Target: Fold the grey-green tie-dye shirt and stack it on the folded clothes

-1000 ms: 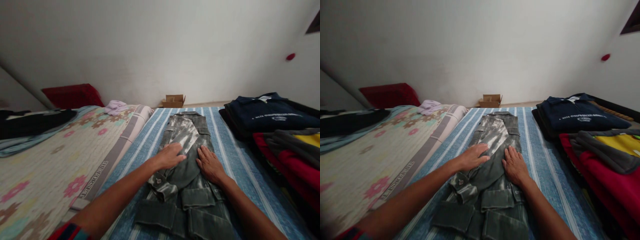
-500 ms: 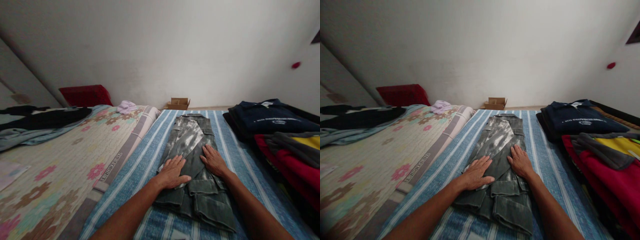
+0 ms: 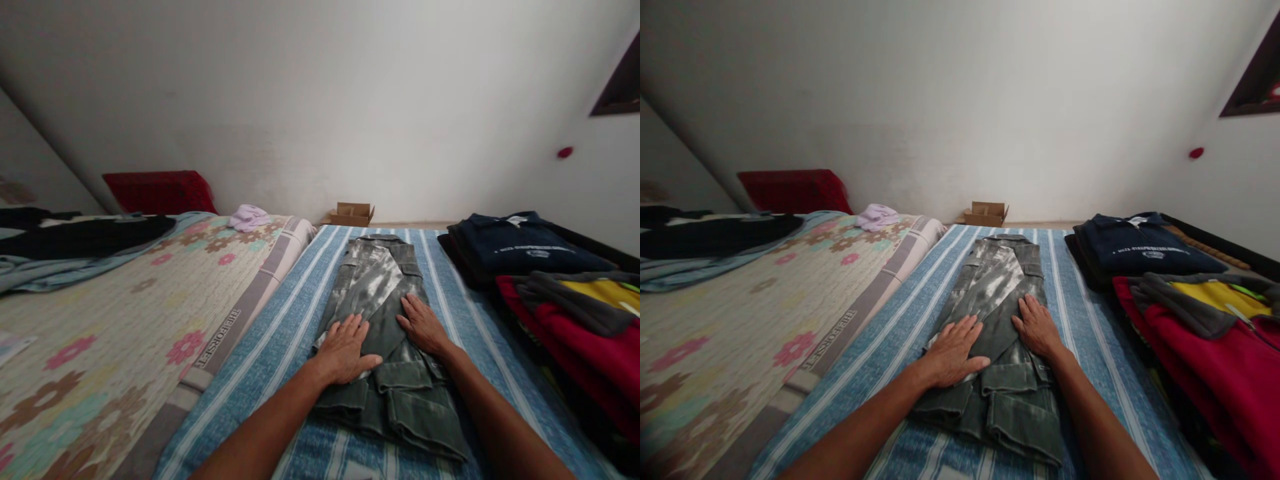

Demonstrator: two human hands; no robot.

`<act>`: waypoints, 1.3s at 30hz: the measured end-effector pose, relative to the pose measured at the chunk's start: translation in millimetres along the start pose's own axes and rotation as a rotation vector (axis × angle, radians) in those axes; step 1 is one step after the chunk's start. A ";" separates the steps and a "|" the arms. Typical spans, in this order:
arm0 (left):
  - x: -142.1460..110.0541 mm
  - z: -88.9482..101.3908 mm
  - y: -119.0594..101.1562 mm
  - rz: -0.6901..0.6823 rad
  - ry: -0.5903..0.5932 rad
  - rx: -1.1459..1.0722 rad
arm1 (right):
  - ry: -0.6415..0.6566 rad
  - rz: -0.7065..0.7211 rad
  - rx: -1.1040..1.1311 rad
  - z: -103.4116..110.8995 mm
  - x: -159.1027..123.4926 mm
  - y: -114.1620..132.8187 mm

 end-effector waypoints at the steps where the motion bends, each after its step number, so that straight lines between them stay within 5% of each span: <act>1: 0.1 -0.4 0.3 -0.001 -0.004 -0.001 | 0.011 -0.006 0.002 2.9 -0.1 0.9; 8: -0.6 1.2 0.1 0.002 0.003 -0.031 | -0.005 -0.023 -0.038 30.8 23.7 24.0; 19: -0.6 -4.3 2.5 0.002 -0.034 -0.052 | 0.054 -0.022 -0.077 0.0 45.7 30.5; 30: -1.8 -2.9 1.8 -0.007 -0.040 -0.069 | 0.073 -0.058 -0.077 9.0 46.4 34.0; 39: 0.5 -8.2 4.5 -0.034 -0.092 -0.055 | 0.051 0.102 -0.025 15.7 49.0 78.2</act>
Point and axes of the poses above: each hand's wrist, its own x-axis towards the middle knuckle, its own z-axis out of the back of the hand, y = z × x, the point moved 2 cm from there along x, towards the middle knuckle, and after that the axes turned 6 degrees about -x, right-handed, at the moved point
